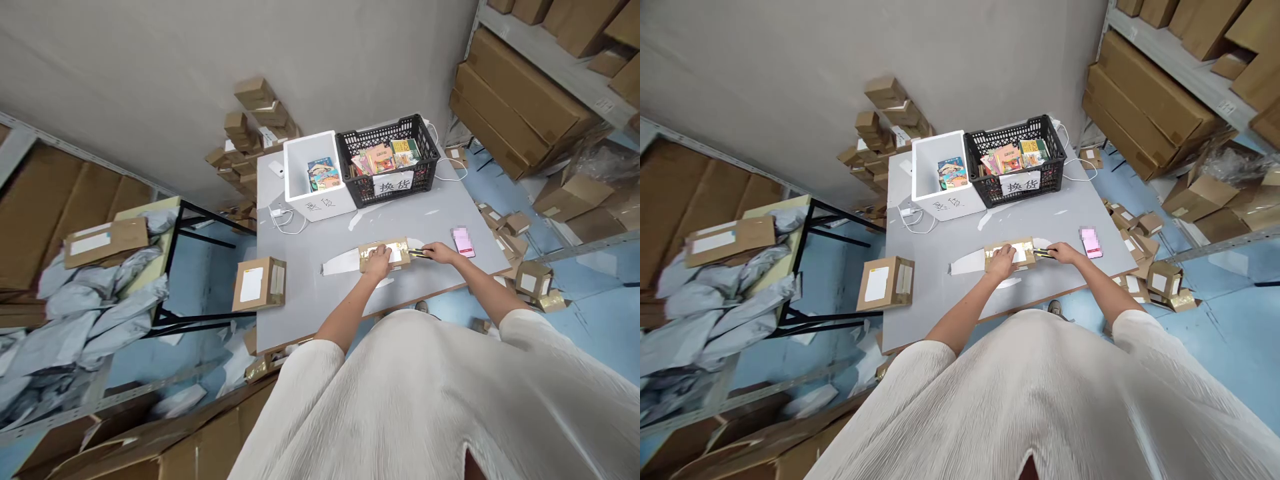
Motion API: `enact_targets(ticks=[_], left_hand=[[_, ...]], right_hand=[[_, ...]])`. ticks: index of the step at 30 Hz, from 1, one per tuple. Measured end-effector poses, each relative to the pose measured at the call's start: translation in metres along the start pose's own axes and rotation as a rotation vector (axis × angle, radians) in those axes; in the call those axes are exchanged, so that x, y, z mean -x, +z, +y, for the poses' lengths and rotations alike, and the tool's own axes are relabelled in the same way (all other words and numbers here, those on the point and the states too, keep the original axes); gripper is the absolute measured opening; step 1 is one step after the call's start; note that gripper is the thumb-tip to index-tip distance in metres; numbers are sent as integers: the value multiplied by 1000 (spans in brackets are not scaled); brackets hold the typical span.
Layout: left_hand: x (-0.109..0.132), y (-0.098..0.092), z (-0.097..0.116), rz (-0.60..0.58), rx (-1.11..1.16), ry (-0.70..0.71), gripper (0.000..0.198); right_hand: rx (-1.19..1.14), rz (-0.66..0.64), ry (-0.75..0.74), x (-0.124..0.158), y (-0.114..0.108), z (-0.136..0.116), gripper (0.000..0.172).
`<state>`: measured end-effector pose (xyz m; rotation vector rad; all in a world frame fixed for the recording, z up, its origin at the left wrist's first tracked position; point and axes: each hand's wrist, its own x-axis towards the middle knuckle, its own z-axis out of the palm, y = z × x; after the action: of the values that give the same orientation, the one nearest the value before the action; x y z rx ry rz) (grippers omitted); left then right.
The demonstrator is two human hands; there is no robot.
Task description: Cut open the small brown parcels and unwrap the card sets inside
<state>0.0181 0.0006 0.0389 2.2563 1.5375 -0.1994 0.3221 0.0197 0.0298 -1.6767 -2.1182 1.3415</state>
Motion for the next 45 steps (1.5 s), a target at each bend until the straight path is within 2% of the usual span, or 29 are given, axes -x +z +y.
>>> enact_targets(ticks=[5,9,12,17,22,26,31,36,39,45], left_hand=[[-5,1,0,38,76,-3,75],[-11,-3,-4,115,97,-27,53],[-17,-2,-8,150,89,-39,50],[-26,4,-13,167,42,-44,60],[-28,14,-14,177,31,-13,55],[-22,28,-10,288,44,-8,58],[-18,39,-8,355,60,-18,61],[-17,40,-9,360,60,-27,61],[-18,39,-8,353,65,-43,61],[-11,35,-8,282,107,-53,64]], right_hand=[[-246,88,151,18,-2,22,29],[-339,131,119,26,7,16,33],[-229,169,50,30,12,3,32],[143,210,-103,37,11,-12,34],[334,217,-83,37,13,-10,41],[379,264,-81,33,24,-7,43],[402,328,-81,28,35,-4,45],[356,437,-45,29,27,14,45],[327,447,-31,27,22,22,45],[210,467,7,12,24,12,46]])
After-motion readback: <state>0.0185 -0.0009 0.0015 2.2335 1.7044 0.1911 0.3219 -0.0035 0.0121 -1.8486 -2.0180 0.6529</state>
